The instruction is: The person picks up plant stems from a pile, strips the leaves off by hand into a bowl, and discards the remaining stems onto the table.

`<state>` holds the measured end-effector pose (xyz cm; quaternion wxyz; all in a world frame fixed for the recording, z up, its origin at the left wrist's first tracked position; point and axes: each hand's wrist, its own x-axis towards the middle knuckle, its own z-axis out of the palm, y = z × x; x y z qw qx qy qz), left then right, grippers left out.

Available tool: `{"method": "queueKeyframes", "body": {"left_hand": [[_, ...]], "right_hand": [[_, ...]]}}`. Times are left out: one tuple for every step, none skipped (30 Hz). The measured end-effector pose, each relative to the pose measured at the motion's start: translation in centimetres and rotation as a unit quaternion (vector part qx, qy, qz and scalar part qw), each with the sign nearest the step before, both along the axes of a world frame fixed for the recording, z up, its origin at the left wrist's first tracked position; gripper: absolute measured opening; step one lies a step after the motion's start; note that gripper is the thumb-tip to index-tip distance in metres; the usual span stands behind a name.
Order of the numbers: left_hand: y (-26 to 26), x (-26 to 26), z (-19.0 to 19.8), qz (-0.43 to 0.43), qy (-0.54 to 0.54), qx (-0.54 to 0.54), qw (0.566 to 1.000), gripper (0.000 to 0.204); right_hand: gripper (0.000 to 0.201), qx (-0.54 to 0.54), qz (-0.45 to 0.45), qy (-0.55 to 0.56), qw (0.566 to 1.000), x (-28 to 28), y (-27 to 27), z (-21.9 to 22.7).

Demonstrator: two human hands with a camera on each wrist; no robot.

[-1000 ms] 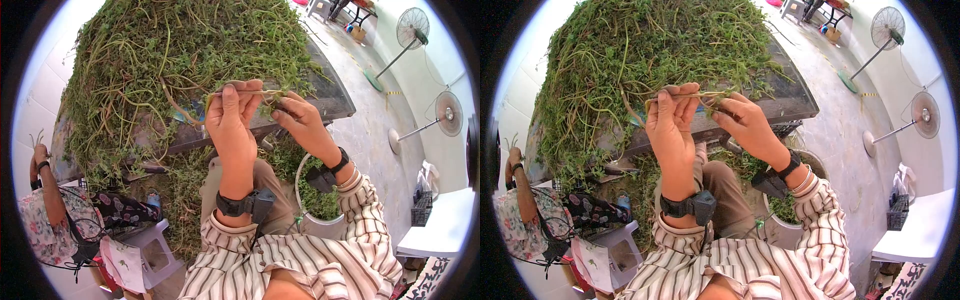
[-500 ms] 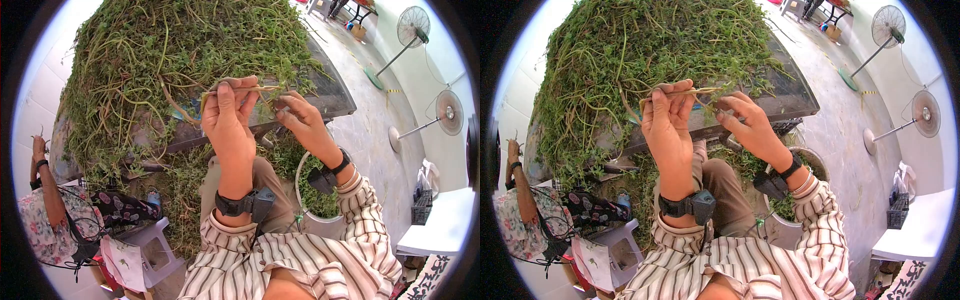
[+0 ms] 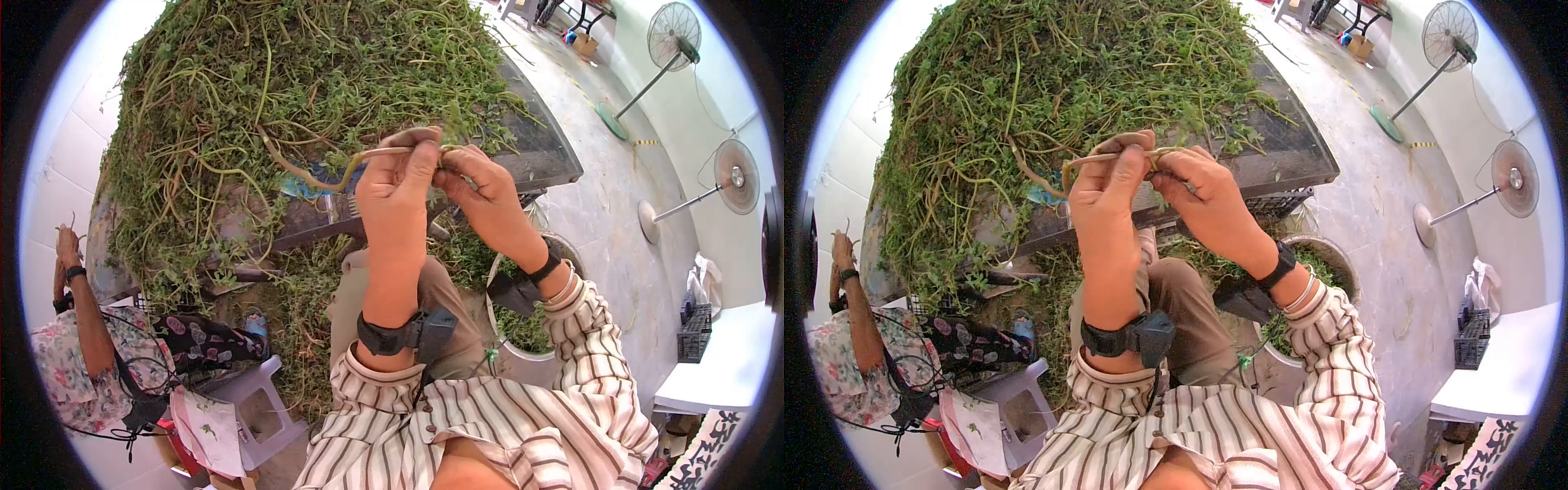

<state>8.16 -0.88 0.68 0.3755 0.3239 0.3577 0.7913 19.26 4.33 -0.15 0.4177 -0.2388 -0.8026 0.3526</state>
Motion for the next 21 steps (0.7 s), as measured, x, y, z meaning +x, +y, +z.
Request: {"method": "queueKeyframes", "body": {"left_hand": [[0.0, 0.0, -0.1, 0.000, 0.000, 0.000, 1.000, 0.016], [0.0, 0.0, -0.4, 0.007, 0.035, -0.010, 0.999, 0.015], [-0.1, 0.0, -0.6, 0.015, 0.069, -0.020, 0.997, 0.015], [0.0, 0.0, -0.7, 0.015, 0.069, -0.021, 0.997, 0.015], [0.1, -0.1, -0.8, 0.024, 0.093, -0.022, 0.995, 0.015], [0.1, -0.1, -0.7, 0.032, 0.116, -0.024, 0.992, 0.015], [-0.1, -0.1, -0.5, 0.031, 0.117, -0.024, 0.992, 0.015], [-0.4, 0.0, -0.1, 0.029, 0.088, -0.038, 0.995, 0.015], [-0.5, 0.0, 0.2, 0.027, 0.060, -0.052, 0.996, 0.015], [-0.4, 0.1, 0.2, 0.027, 0.060, -0.050, 0.997, 0.015], [-0.4, 0.1, 0.2, 0.033, 0.047, -0.046, 0.997, 0.016], [-0.3, 0.2, 0.2, 0.040, 0.034, -0.042, 0.998, 0.017], [-0.3, 0.2, 0.2, 0.038, 0.034, -0.042, 0.998, 0.017], [-0.4, 0.1, 0.1, 0.035, 0.049, -0.044, 0.997, 0.018], [-0.4, 0.1, 0.1, 0.032, 0.063, -0.045, 0.996, 0.018], [-0.3, 0.1, 0.0, 0.031, 0.064, -0.046, 0.996, 0.018], [-0.1, 0.2, -0.2, 0.044, 0.071, -0.037, 0.996, 0.019], [0.0, 0.2, -0.3, 0.056, 0.079, -0.028, 0.995, 0.020], [0.0, 0.2, -0.2, 0.055, 0.080, -0.027, 0.995, 0.020], [-0.2, 0.2, -0.1, 0.037, 0.057, -0.032, 0.997, 0.020], [-0.2, 0.2, 0.1, 0.019, 0.033, -0.037, 0.999, 0.020]], "right_hand": [[0.016, 0.077, -0.013, -0.028, 0.997, 0.0, -0.1, 0.3], [0.016, 0.077, -0.013, -0.027, 0.997, 0.0, -0.1, 0.5], [0.016, 0.100, -0.014, -0.046, 0.994, 0.1, -0.2, 0.7], [0.016, 0.122, -0.014, -0.065, 0.990, 0.2, -0.4, 0.8], [0.016, 0.122, -0.014, -0.065, 0.990, 0.3, -0.5, 0.8], [0.017, 0.105, -0.026, -0.057, 0.992, 0.4, -0.7, 0.8], [0.018, 0.089, -0.037, -0.049, 0.994, 0.5, -0.9, 0.8], [0.018, 0.089, -0.038, -0.048, 0.994, 0.7, -1.0, 0.7], [0.020, 0.058, -0.050, -0.036, 0.996, 1.0, -1.0, 0.6], [0.022, 0.027, -0.061, -0.023, 0.997, 1.3, -1.0, 0.5], [0.022, 0.028, -0.062, -0.023, 0.997, 1.5, -0.9, 0.7], [0.023, 0.032, -0.057, -0.034, 0.997, 1.8, -0.9, 0.9], [0.024, 0.036, -0.053, -0.045, 0.997, 2.0, -0.9, 1.0], [0.024, 0.035, -0.054, -0.045, 0.997, 2.1, -1.0, 1.1], [0.024, 0.028, -0.054, -0.049, 0.997, 2.1, -1.1, 1.0], [0.024, 0.021, -0.053, -0.052, 0.997, 2.1, -1.2, 1.0], [0.024, 0.021, -0.054, -0.051, 0.997, 2.2, -1.3, 1.1], [0.024, 0.009, -0.061, -0.051, 0.997, 2.2, -1.4, 1.1], [0.023, -0.002, -0.069, -0.051, 0.996, 2.2, -1.4, 1.1], [0.023, -0.002, -0.070, -0.049, 0.996, 2.2, -1.3, 1.1], [0.022, 0.016, -0.063, -0.053, 0.996, 2.2, -1.2, 0.9]]}}
